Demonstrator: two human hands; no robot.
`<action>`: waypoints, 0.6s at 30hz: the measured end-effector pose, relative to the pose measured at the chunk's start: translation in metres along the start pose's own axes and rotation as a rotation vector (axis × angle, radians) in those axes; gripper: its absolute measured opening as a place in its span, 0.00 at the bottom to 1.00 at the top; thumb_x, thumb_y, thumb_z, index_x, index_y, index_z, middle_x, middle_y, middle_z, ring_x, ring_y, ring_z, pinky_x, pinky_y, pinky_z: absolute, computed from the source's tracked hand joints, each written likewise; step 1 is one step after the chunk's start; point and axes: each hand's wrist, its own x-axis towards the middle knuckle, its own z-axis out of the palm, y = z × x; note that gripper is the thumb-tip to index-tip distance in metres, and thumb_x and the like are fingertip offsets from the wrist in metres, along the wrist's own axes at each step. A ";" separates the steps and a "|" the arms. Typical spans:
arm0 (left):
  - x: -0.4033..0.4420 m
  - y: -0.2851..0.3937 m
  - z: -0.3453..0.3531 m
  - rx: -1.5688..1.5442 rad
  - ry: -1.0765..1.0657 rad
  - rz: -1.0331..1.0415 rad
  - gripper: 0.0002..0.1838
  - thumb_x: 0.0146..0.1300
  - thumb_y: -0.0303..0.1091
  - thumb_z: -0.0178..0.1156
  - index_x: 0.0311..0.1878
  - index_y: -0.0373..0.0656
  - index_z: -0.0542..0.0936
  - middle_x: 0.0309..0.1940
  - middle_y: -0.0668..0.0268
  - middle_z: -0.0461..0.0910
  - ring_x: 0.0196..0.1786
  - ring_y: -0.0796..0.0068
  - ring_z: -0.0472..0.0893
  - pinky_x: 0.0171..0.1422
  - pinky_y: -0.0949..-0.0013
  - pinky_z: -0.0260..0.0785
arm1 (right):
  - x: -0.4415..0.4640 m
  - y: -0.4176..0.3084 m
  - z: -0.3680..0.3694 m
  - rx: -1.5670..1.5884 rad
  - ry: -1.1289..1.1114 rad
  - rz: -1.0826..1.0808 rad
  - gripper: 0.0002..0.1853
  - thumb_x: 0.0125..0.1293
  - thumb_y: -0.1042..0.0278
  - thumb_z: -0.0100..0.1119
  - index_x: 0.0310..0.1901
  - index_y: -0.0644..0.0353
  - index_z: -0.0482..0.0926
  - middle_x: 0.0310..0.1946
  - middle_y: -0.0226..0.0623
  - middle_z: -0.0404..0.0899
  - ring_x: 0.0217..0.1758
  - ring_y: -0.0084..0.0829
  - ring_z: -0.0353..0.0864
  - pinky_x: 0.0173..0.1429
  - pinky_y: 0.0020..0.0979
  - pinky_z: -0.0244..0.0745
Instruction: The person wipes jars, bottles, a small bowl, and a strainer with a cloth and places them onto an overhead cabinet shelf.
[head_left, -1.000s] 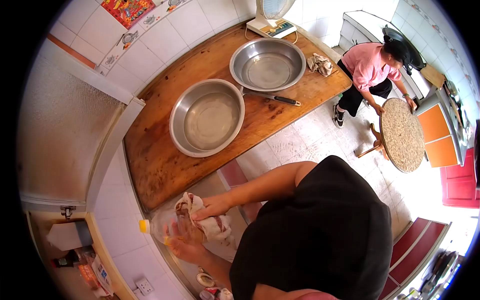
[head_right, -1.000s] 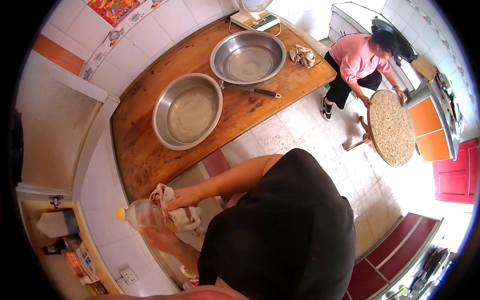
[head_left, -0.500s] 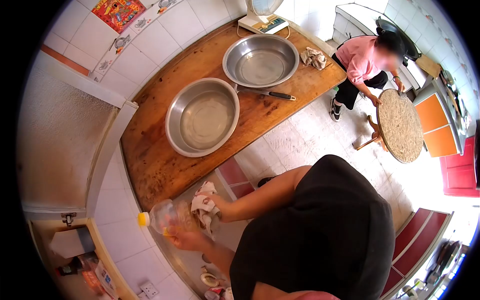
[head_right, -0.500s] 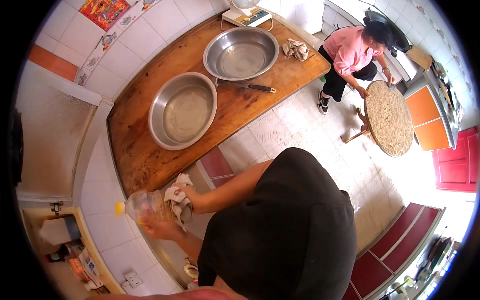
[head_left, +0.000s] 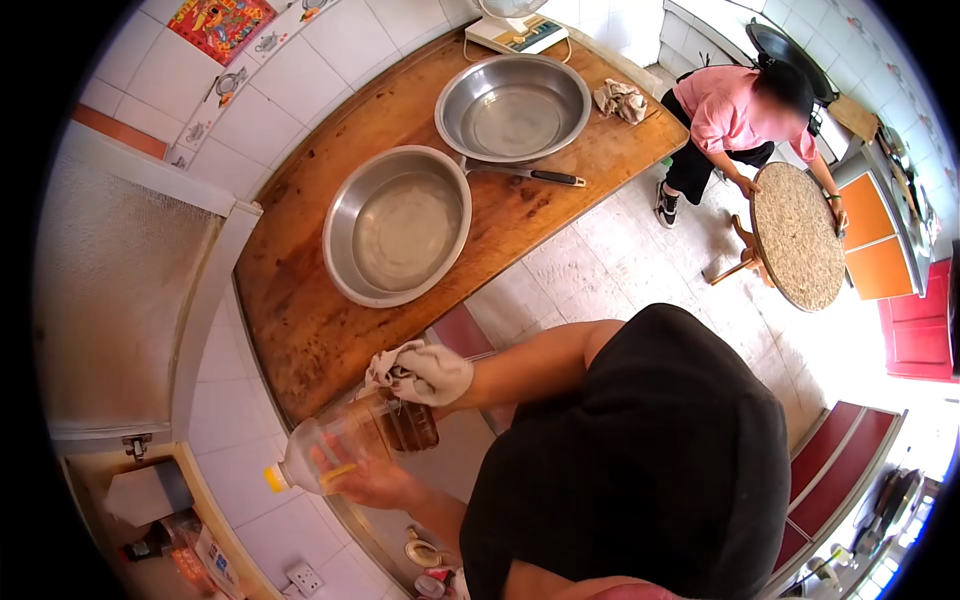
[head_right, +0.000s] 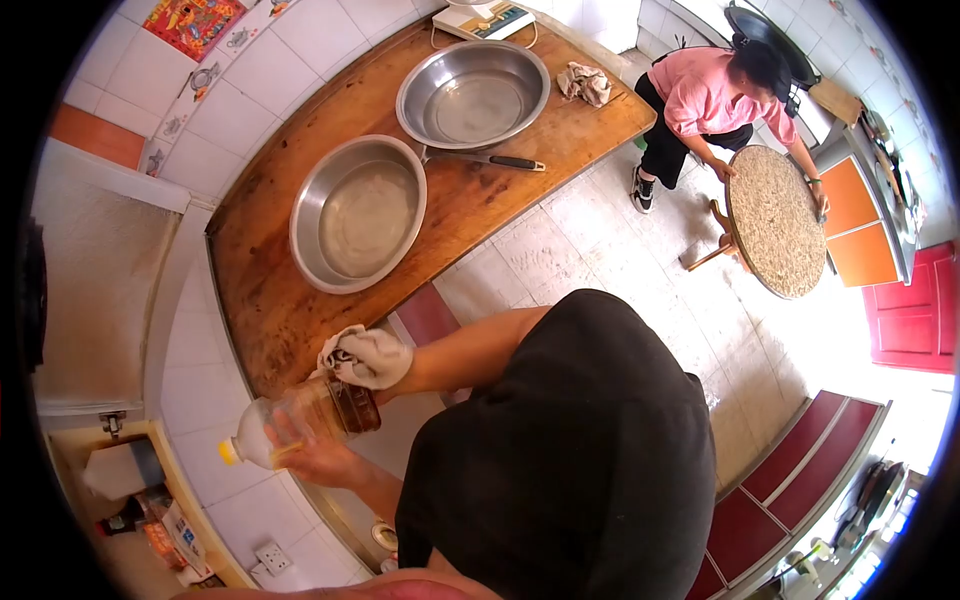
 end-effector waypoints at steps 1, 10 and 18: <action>0.000 -0.003 -0.007 -0.046 -0.038 -0.029 0.35 0.70 0.57 0.42 0.69 0.39 0.56 0.64 0.51 0.64 0.65 0.58 0.67 0.67 0.52 0.64 | 0.010 -0.012 -0.013 -0.021 -0.001 -0.021 0.14 0.56 0.73 0.63 0.43 0.67 0.74 0.28 0.44 0.76 0.31 0.44 0.76 0.35 0.32 0.71; 0.016 -0.036 -0.058 -0.591 -0.539 -0.349 0.32 0.69 0.52 0.46 0.68 0.39 0.57 0.63 0.56 0.63 0.63 0.60 0.66 0.67 0.53 0.61 | 0.012 0.019 -0.017 0.213 -0.549 0.150 0.15 0.54 0.57 0.62 0.41 0.55 0.80 0.36 0.37 0.81 0.38 0.36 0.79 0.43 0.30 0.72; 0.031 -0.054 -0.074 -0.325 -0.446 -0.389 0.28 0.67 0.45 0.49 0.64 0.38 0.63 0.55 0.57 0.70 0.55 0.63 0.72 0.60 0.58 0.66 | 0.011 -0.012 -0.017 0.641 -0.558 0.622 0.08 0.59 0.73 0.59 0.41 0.60 0.77 0.37 0.34 0.80 0.38 0.27 0.79 0.45 0.28 0.74</action>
